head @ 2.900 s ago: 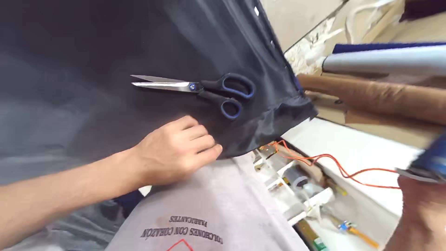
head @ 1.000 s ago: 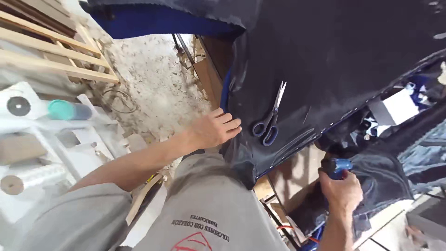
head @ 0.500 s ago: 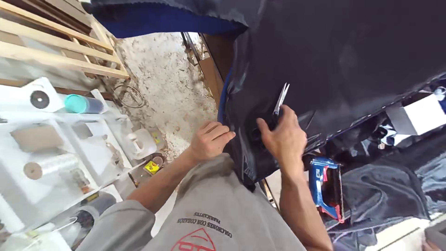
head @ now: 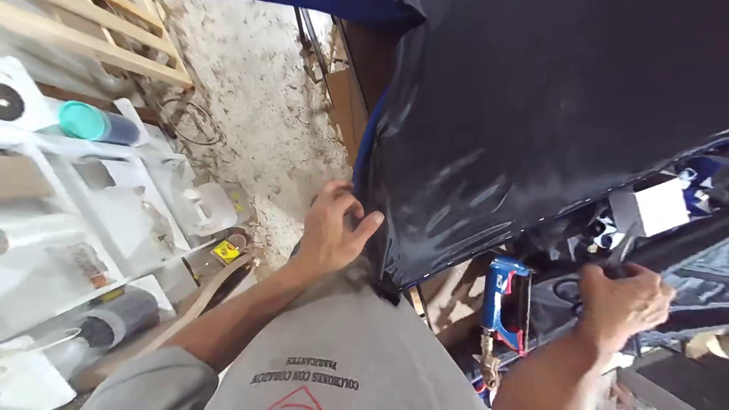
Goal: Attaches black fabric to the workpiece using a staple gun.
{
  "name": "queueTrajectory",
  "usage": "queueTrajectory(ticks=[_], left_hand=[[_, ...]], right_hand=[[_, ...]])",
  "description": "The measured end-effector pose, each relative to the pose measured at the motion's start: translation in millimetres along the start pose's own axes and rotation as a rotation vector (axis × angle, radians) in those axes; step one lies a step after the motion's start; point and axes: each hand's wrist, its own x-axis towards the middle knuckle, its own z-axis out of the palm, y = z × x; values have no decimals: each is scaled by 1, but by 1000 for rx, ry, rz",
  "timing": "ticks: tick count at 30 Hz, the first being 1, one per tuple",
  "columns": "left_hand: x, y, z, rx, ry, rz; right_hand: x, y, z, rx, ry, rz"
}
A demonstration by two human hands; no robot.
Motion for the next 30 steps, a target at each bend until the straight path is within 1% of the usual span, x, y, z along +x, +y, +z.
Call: queueTrajectory(ticks=[1,2,4,6,7,9,11,13,15,17,19,20,21,23,24,25,27,29,30], left_hand=[[1,2,3,35,-19,-28],[3,4,6,62,-27,-48],[5,3,8,73,-40,-58],[4,-3,9,-6,-67,-57],[5,-6,8,-63,-80,-53],[4,-14,7,-149,-83,-45],[2,-21,7,-189,-90,-26],[4,-29,4,-207,-119,0],[14,-36,1,-222,-168,21],[24,-40,-5,-227,-271,4],[33,-43,-22,-215,-382,-32],[38,-47,-34,-204,-395,-8],[42,-50,-46,-171,-365,94],[56,-39,-64,-100,-286,463],[63,-25,-67,-56,-295,652],[68,-7,-65,13,-350,813],[71,20,-44,228,-545,1064],[70,24,-13,457,-731,1242],[70,21,0,528,-783,1311]], right_hand=[[-4,0,0,4,-7,-38],[-15,-10,-1,43,-4,-113],[-56,-49,0,260,-49,-381],[-109,-100,13,564,-181,-658],[-137,-125,21,675,-259,-752],[-185,-161,34,798,-348,-845],[-213,-173,45,843,-330,-848],[-225,-177,52,852,-241,-776],[-233,-181,55,823,-129,-652],[-245,-182,54,766,-61,-507],[-257,-178,50,734,-19,-375],[-263,-175,48,731,4,-311],[-270,-169,44,727,33,-249],[-280,-156,39,708,85,-152],[-286,-150,37,689,82,-120],[-290,-145,35,665,69,-114],[-293,-138,34,618,12,-180],[-290,-130,31,555,-87,-294],[-288,-125,29,517,-143,-344]])
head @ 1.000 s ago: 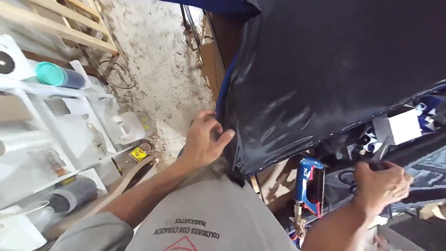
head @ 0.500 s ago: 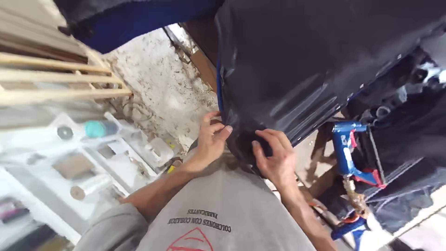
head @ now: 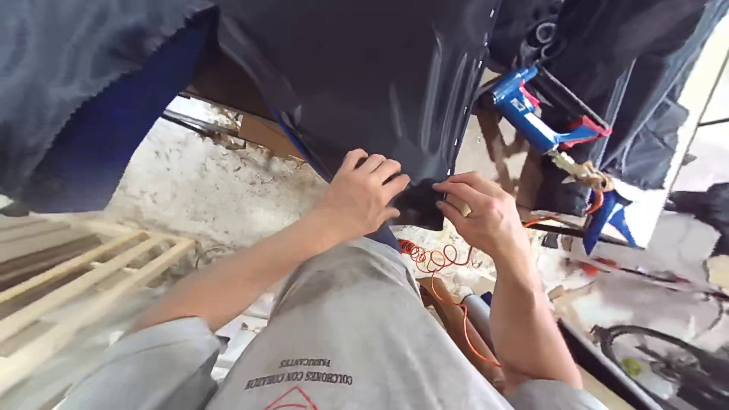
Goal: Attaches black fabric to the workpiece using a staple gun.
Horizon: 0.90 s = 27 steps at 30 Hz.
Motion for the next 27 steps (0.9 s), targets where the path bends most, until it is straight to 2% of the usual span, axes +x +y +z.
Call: queueTrajectory(ticks=[3,7,11,14,20,25,27], left_hand=[[7,-10,20,69,-28,113],[7,-17,15,3,-50,219],[22,-21,4,8,19,228],[37,-19,-8,7,91,250],[26,-16,-8,133,107,483],[9,-23,7,92,169,446],[11,-25,5,30,169,394]], right_hand=[[0,13,-6,-25,-127,-31],[2,15,6,19,-127,-51],[8,16,25,77,14,-89],[8,15,36,91,134,-54],[-10,-7,75,-155,581,-39],[-42,-44,81,-73,624,167],[-55,-53,89,-79,574,204]])
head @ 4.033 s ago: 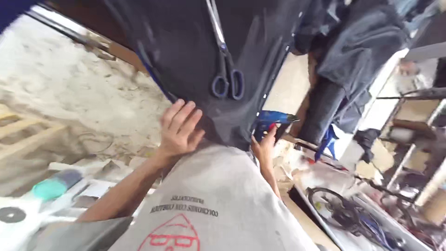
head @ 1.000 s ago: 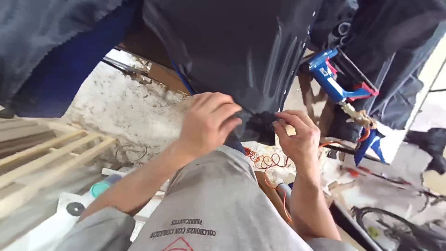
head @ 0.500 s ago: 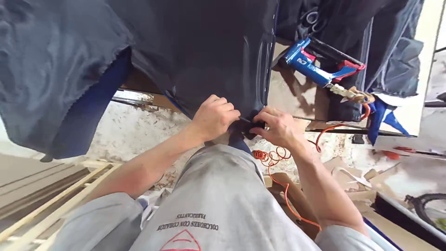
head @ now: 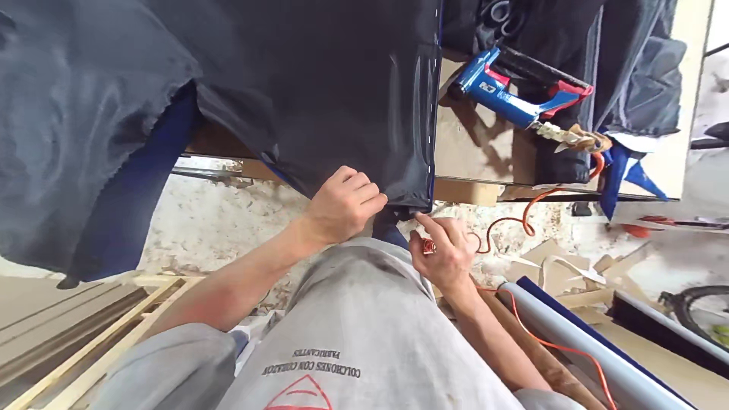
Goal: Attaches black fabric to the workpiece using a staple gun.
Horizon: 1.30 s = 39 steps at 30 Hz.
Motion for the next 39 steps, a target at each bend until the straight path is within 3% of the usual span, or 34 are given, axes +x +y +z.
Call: queueTrajectory(ticks=[4,8,10,15,21,24,26,29,31,36,39], left_hand=[[13,-11,-13,-169,-169,-65],[34,-24,-28,-238,-295,-9],[38,-22,-29,-212,-313,20],[31,-20,-28,-216,-299,1],[38,-20,-31,-190,-333,75],[29,-14,-28,-108,-314,123],[18,-11,-23,-61,-280,141],[6,-11,-14,-5,-216,146],[0,-11,-9,4,-191,135],[2,-13,-9,-102,-116,48],[8,-11,-15,-142,-97,9]], right_hand=[[-8,1,14,-39,-227,27],[1,-8,32,-184,-313,113],[3,-15,33,-149,-327,147],[-17,-11,37,44,-105,27],[15,-38,48,-98,-357,223],[12,-41,56,19,-402,98],[-6,-38,52,104,-293,-32],[-14,-27,32,71,112,0],[-1,-9,21,25,163,1],[37,21,3,75,-151,-126],[53,25,4,80,-210,-159]])
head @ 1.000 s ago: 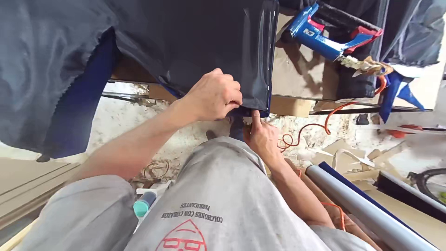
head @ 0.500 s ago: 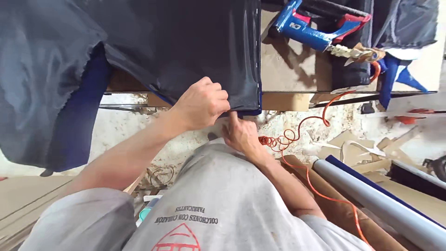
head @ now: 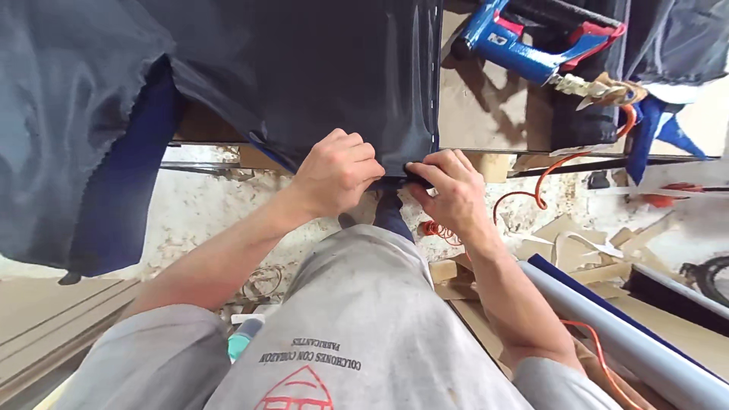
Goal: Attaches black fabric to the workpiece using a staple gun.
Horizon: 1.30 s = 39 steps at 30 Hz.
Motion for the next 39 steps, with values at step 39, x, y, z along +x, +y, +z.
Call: queueTrajectory(ticks=[39], left_hand=[[-25,-11,1,17,-65,-36]], right_hand=[[-13,-9,38,-91,449,21]])
